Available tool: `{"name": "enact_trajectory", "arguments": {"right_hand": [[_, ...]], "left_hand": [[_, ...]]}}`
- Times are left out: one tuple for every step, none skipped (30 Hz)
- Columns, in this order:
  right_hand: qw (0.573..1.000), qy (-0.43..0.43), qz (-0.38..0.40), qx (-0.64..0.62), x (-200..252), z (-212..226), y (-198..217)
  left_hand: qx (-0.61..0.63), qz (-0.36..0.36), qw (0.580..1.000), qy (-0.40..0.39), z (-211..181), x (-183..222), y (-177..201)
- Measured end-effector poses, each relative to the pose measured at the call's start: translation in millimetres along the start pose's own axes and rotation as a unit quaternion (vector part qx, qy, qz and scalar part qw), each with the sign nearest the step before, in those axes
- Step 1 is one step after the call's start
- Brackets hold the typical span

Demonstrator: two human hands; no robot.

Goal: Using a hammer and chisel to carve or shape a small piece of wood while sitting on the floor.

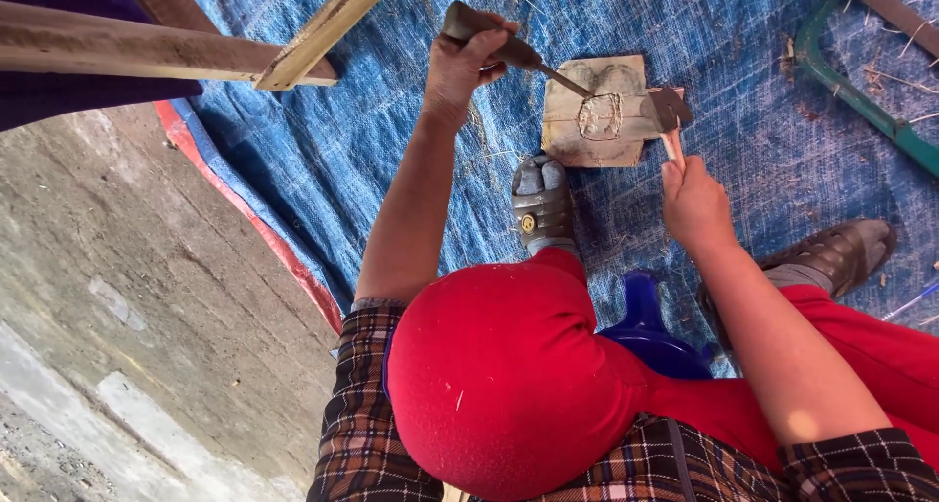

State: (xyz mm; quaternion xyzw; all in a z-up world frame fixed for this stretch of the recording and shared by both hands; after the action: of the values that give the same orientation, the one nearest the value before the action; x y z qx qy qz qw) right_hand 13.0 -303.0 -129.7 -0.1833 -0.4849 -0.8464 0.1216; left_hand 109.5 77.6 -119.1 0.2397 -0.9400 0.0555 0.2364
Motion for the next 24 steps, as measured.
{"name": "enact_trajectory", "arguments": {"right_hand": [[1.000,-0.002,0.000,0.001,-0.2,-2.7,-1.7],[1.000,0.010,-0.007,0.004,-0.7,-3.0,-2.1],[1.000,0.022,-0.014,0.006,-1.6,-2.8,-2.5],[1.000,0.021,-0.014,0.007,-1.4,-3.2,-2.4],[1.000,0.019,-0.012,0.013,-1.4,-3.4,-3.0],[1.000,0.018,-0.009,0.018,-1.3,-3.4,-3.6],[1.000,0.017,-0.009,0.019,-1.2,-4.3,-3.8],[1.000,0.020,-0.010,0.016,-1.0,-4.5,-4.0],[1.000,0.023,-0.011,0.013,-1.2,-4.3,-4.7],[1.000,0.023,-0.011,0.014,-2.0,-2.5,-1.9],[1.000,0.013,-0.001,0.021,-1.6,-2.4,-1.2],[1.000,0.002,0.008,0.028,-1.1,-2.5,-0.3],[1.000,0.002,0.009,0.028,-1.1,-2.7,-0.5],[1.000,0.005,0.008,0.025,-1.0,-2.3,-0.2],[1.000,0.009,0.006,0.022,-1.6,-1.9,0.9],[1.000,0.008,0.005,0.021,-1.2,-3.8,-0.4],[1.000,0.017,-0.003,0.023,-1.1,-4.0,-0.8],[0.999,0.025,-0.011,0.025,-0.8,-4.2,-1.0],[0.999,0.025,-0.011,0.024,-0.9,-3.0,0.1],[1.000,0.019,-0.006,0.022,-0.4,-2.8,0.6],[1.000,0.015,-0.003,0.019,-1.3,-1.6,1.3],[1.000,0.017,-0.004,0.017,-0.9,-3.7,-0.8],[1.000,0.015,-0.003,0.016,-2.1,-5.7,-2.4],[1.000,0.014,-0.003,0.015,-3.5,-7.8,-3.9]], "left_hand": [[0.001,0.001,1.000,0.002,1.7,-0.8,3.2],[0.029,-0.028,0.998,0.046,9.9,-2.3,11.7],[0.057,-0.058,0.993,0.089,17.8,-3.2,20.0],[0.058,-0.057,0.993,0.090,24.2,-5.7,23.9],[0.065,-0.066,0.991,0.101,31.9,-8.0,29.7],[0.072,-0.075,0.988,0.112,39.6,-10.2,35.7],[0.073,-0.074,0.988,0.113,42.0,-10.0,38.8],[0.088,-0.081,0.983,0.141,49.0,-8.6,42.6],[0.102,-0.088,0.976,0.169,55.7,-7.2,46.8],[0.103,-0.088,0.976,0.169,60.6,-6.9,48.7],[0.101,-0.112,0.971,0.185,68.6,-4.7,55.7],[0.099,-0.136,0.965,0.201,76.5,-2.0,62.5],[0.098,-0.136,0.965,0.202,75.7,4.9,62.1],[0.089,-0.139,0.970,0.181,71.5,11.0,62.6],[0.080,-0.141,0.974,0.159,66.5,16.4,61.9],[0.080,-0.140,0.974,0.158,62.4,26.4,61.6],[0.081,-0.086,0.987,0.108,48.6,33.9,52.7],[0.081,-0.030,0.995,0.057,34.6,43.8,43.7],[0.080,-0.030,0.995,0.057,35.5,48.8,42.2],[0.092,0.008,0.996,0.015,28.0,55.2,34.5],[0.104,0.046,0.993,-0.028,19.1,62.0,27.5],[0.102,0.046,0.993,-0.031,11.6,71.5,22.1],[0.024,0.052,0.994,-0.091,-3.0,80.9,14.3],[-0.055,0.056,0.986,-0.150,-16.9,91.3,5.5]]}}
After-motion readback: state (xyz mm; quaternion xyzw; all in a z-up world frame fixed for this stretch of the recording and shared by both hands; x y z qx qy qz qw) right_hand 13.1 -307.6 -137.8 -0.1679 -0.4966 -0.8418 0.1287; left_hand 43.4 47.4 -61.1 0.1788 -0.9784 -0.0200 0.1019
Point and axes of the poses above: each hand's wrist, its own x-axis away from the middle knuckle, its own y-axis out of the back of the hand, z = x × y, the point moved 9 cm from there along -x, towards the middle knuckle, and after that the axes turned 12 degrees about -z, right-handed, at the moved point
